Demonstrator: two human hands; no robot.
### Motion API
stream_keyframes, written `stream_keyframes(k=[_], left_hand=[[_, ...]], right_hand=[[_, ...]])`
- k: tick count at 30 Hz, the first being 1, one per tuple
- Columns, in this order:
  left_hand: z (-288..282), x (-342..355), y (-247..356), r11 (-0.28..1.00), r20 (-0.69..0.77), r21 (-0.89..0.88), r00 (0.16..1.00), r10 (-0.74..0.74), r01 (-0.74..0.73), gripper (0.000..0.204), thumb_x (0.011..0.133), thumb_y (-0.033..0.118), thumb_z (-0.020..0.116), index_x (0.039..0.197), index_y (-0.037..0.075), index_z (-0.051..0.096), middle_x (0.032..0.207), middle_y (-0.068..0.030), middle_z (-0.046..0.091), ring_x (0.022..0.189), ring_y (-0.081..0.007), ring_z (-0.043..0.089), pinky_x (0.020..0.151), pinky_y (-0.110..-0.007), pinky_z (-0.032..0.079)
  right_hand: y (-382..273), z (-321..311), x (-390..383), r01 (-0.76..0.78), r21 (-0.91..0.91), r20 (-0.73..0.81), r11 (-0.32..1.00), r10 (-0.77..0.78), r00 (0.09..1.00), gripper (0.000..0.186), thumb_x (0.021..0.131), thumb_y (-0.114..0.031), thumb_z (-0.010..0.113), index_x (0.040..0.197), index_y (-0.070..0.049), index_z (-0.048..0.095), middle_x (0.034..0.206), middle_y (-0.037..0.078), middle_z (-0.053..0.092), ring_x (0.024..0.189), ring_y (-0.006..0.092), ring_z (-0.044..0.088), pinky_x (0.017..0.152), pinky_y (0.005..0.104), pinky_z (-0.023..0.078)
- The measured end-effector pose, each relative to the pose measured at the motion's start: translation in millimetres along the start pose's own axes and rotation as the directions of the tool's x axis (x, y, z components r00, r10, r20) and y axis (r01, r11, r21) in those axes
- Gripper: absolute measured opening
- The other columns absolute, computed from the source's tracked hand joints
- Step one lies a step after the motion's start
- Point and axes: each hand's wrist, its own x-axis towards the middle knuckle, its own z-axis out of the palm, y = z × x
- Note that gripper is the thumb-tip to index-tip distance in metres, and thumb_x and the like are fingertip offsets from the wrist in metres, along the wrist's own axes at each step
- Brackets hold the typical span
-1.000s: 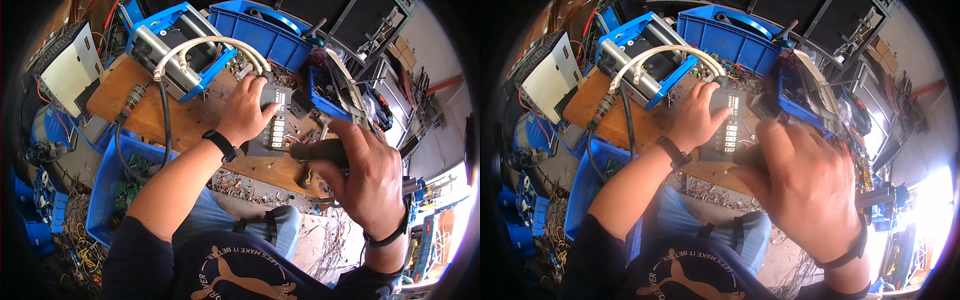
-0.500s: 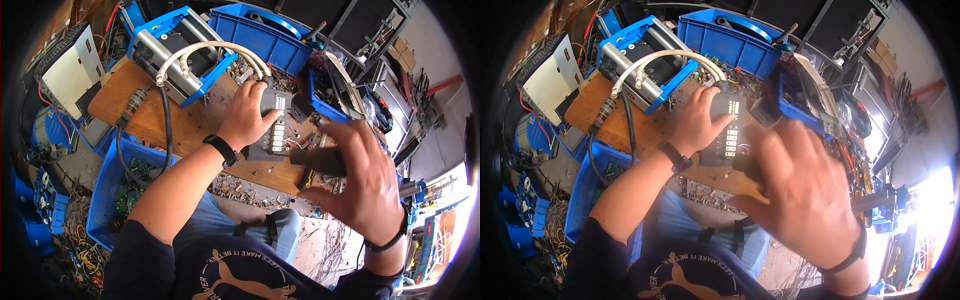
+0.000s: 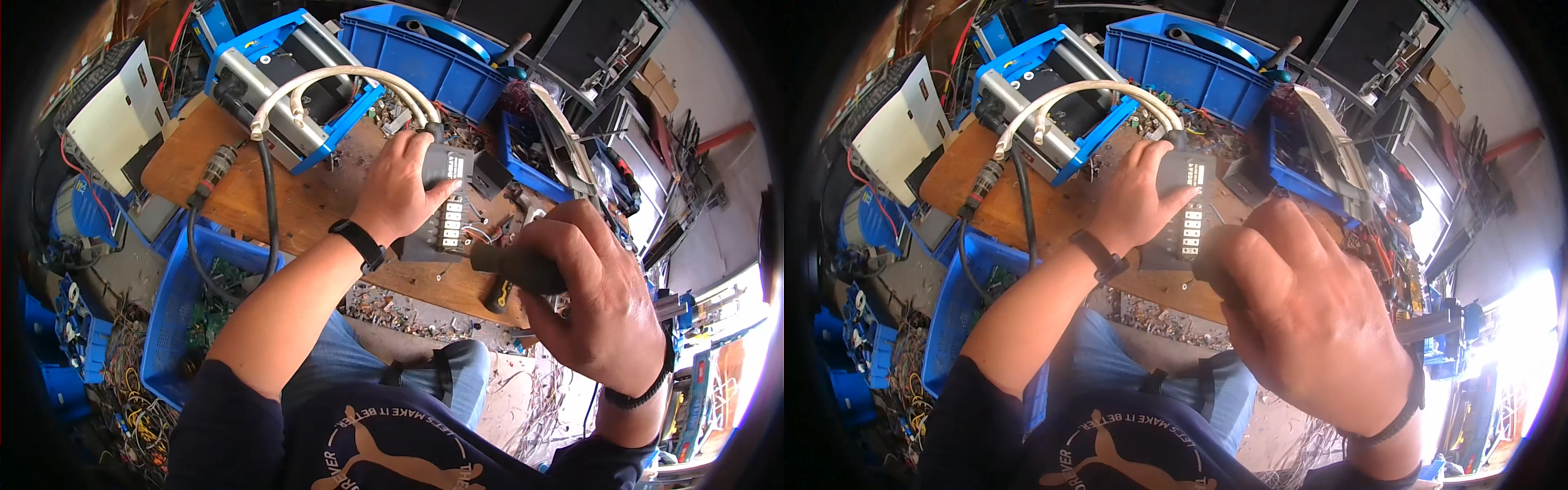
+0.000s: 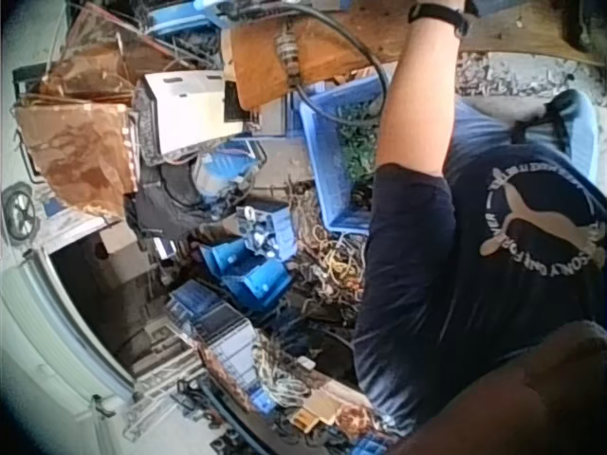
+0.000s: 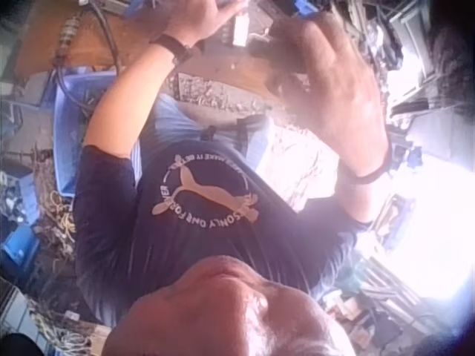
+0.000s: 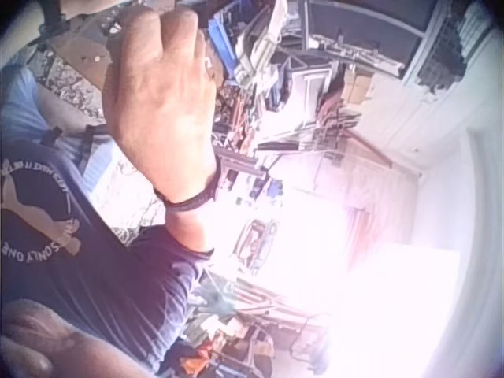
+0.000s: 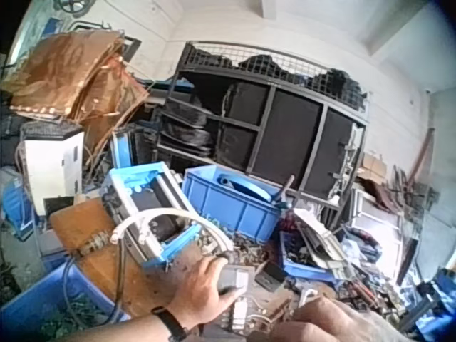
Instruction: The person disassembles a black electrical control box on a cluttered workbench. They use pliers to strip wires and a screwdriver to remove screws from the casing and internal components. The person removes the cover, manipulates the internal wiring, and inspects the device throughout the process.
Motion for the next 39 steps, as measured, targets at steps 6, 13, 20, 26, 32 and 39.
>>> stream_keyframes(k=[6,13,20,26,32,39], left_hand=[[-1.0,0.7,1.8,1.0,0.013,-0.008,1.0,-0.012,0.012,0.062,0.079,0.032,0.076,0.123,-0.002,0.049,0.121,-0.0231,0.052,0.116,-0.0396,0.051,0.098,-0.045,0.044],[-1.4,2.0,1.0,1.0,0.02,-0.024,1.0,-0.018,0.018,0.062,0.078,0.03,0.077,0.122,-0.003,0.049,0.121,-0.0237,0.052,0.118,-0.0398,0.05,0.1,-0.045,0.044],[2.2,3.1,-1.7,1.0,0.011,-0.019,1.0,-0.01,0.01,0.061,0.081,0.03,0.075,0.126,-0.002,0.048,0.123,-0.0217,0.053,0.113,-0.0396,0.053,0.095,-0.045,0.046],[-0.2,3.2,-1.0,0.999,0.048,-0.032,0.998,-0.035,0.037,0.063,0.079,0.03,0.077,0.124,-0.003,0.048,0.121,-0.0229,0.052,0.115,-0.0392,0.051,0.1,-0.044,0.043],[-0.3,4.5,1.6,0.998,0.053,-0.038,0.997,-0.05,0.052,0.061,0.079,0.03,0.076,0.123,-0.002,0.048,0.12,-0.0219,0.052,0.112,-0.0387,0.052,0.098,-0.044,0.044],[-0.9,4.8,1.3,0.999,0.04,-0.025,0.999,-0.029,0.031,0.06,0.08,0.03,0.075,0.124,-0.002,0.048,0.12,-0.0213,0.052,0.111,-0.0388,0.053,0.095,-0.044,0.045]], right_hand=[[2.5,2.9,-1.9,-0.101,0.034,0.007,0.994,0.101,0.995,0.054,0.069,-0.011,0.079,0.117,-0.004,0.056,0.098,0.015,0.061,0.084,0.0338,0.064,0.07,0.0388,0.051],[1.5,8.9,1.2,-0.128,0.093,-0.089,0.987,0.136,0.987,0.051,0.068,-0.019,0.085,0.109,-0.003,0.058,0.091,0.012,0.064,0.082,0.0308,0.067,0.072,0.0373,0.053],[16.5,8.4,-6.6,-0.082,0.162,-0.186,0.983,0.112,0.976,0.035,0.074,-0.009,0.078,0.104,-0.003,0.059,0.086,0.012,0.066,0.074,0.028,0.066,0.068,0.0344,0.052],[20.5,14.9,-15.9,-0.065,0.178,-0.241,0.982,0.107,0.964,0.031,0.074,-0.005,0.077,0.098,-0.004,0.058,0.081,0.009,0.064,0.07,0.0266,0.068,0.06,0.0343,0.053],[24.3,20.6,-20.3,-0.055,0.174,-0.268,0.983,0.101,0.958,0.032,0.073,-0.005,0.078,0.098,-0.004,0.058,0.082,0.009,0.065,0.069,0.0256,0.068,0.06,0.0341,0.054],[24.2,22.3,-20.5,-0.049,0.162,-0.282,0.986,0.094,0.955,0.031,0.073,-0.006,0.078,0.097,-0.005,0.058,0.08,0.008,0.065,0.07,0.0256,0.068,0.06,0.0349,0.053]])
